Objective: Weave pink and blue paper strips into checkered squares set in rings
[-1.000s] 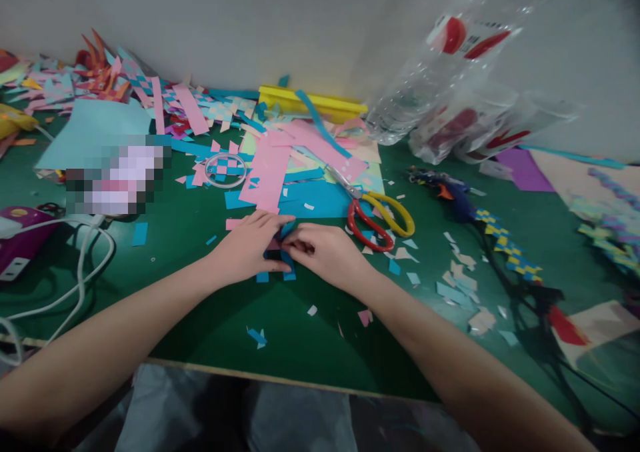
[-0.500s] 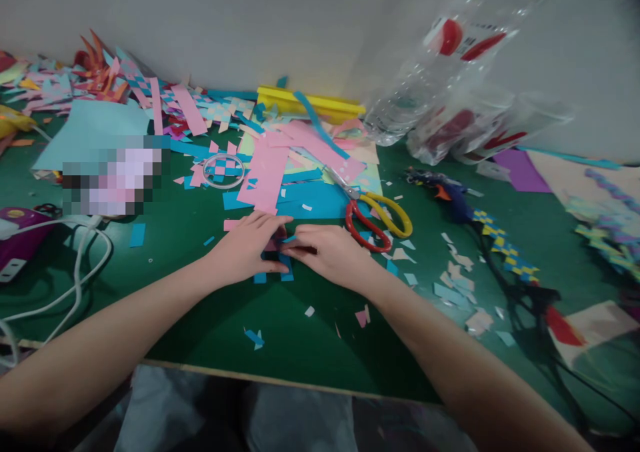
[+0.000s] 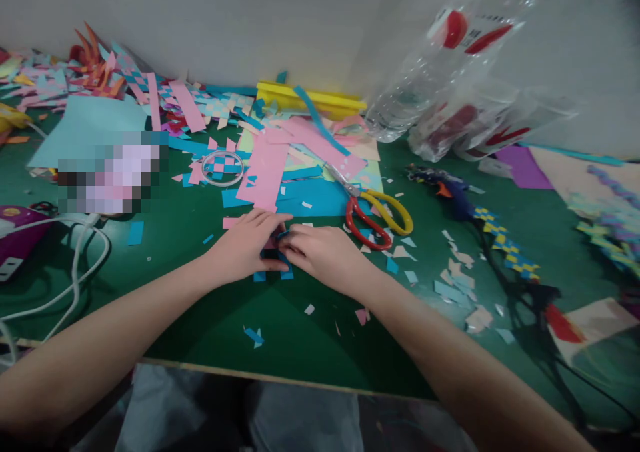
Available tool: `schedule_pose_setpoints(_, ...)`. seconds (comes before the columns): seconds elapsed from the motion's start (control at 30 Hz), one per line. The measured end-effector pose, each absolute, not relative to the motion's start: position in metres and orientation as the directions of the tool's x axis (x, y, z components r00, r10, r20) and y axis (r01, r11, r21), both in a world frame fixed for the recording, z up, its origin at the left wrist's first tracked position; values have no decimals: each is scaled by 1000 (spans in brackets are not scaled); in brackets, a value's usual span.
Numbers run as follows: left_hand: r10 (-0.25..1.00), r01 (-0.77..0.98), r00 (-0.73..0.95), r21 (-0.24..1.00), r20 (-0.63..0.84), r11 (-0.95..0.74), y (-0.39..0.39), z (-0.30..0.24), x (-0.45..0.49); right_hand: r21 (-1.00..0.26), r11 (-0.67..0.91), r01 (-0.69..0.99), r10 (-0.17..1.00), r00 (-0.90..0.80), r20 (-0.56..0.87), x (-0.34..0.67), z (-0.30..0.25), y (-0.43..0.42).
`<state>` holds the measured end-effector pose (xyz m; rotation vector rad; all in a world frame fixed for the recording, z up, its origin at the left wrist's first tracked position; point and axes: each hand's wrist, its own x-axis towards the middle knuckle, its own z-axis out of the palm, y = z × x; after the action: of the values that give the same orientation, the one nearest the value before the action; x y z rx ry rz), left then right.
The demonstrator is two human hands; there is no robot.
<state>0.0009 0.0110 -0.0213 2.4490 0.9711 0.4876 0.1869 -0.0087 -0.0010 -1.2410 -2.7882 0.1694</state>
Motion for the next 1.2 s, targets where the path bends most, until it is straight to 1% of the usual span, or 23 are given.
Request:
schedule_pose_setpoints(0.17, 710, 552, 688, 525, 152, -648, 11, -22, 1, -87, 649, 756, 760, -650, 20, 183, -3, -10)
schedule_pose_setpoints(0.23, 714, 569, 688, 512, 133, -644, 12, -22, 2, -107, 628, 771, 776, -631, 8, 183, -3, -9)
schedule_pose_setpoints(0.3, 720, 590, 686, 496, 110, -638, 12, -20, 3, -178, 602, 779, 791, -612, -5, 184, -4, -7)
schedule_pose_setpoints(0.43, 721, 601, 687, 485, 92, -635, 12, -18, 3, -367, 542, 756, 802, -596, -44, 190, -3, -1)
schedule_pose_setpoints(0.5, 722, 594, 684, 498, 99, -632, 12, -17, 3, -423, 541, 727, 791, -610, -36, 194, -2, 1)
schedule_pose_setpoints(0.53, 723, 589, 683, 508, 105, -629, 12, -18, 2, -432, 558, 708, 778, -628, -24, 195, -2, 1)
schedule_pose_setpoints(0.6, 721, 572, 683, 528, 117, -627, 12, -18, 2, -390, 608, 691, 752, -660, 4, 196, -1, -1)
schedule_pose_setpoints(0.63, 718, 563, 685, 536, 123, -629, 12, -19, 2, -337, 633, 697, 743, -669, 13, 196, -1, -2)
schedule_pose_setpoints(0.73, 709, 546, 692, 542, 137, -638, 12, -20, 1, -114, 686, 718, 725, -688, 28, 193, 3, -10)
schedule_pose_setpoints(0.8, 706, 542, 692, 540, 147, -644, 12, -20, 1, 12, 707, 707, 707, -707, 25, 189, 6, -15)
schedule_pose_setpoints(0.9, 704, 535, 692, 542, 158, -648, 12, -21, 0, 138, 712, 688, 691, -722, 32, 182, 9, -20)
schedule_pose_setpoints(1.03, 699, 528, 696, 541, 167, -655, 11, -22, 0, 223, 723, 653, 651, -753, 94, 178, 7, -21)
schedule_pose_setpoints(1.13, 693, 519, 698, 538, 181, -664, 11, -22, 0, 226, 731, 644, 637, -762, 111, 178, 3, -19)
schedule_pose_setpoints(1.2, 692, 517, 696, 537, 189, -667, 11, -23, 0, 199, 727, 657, 653, -751, 94, 179, 2, -18)
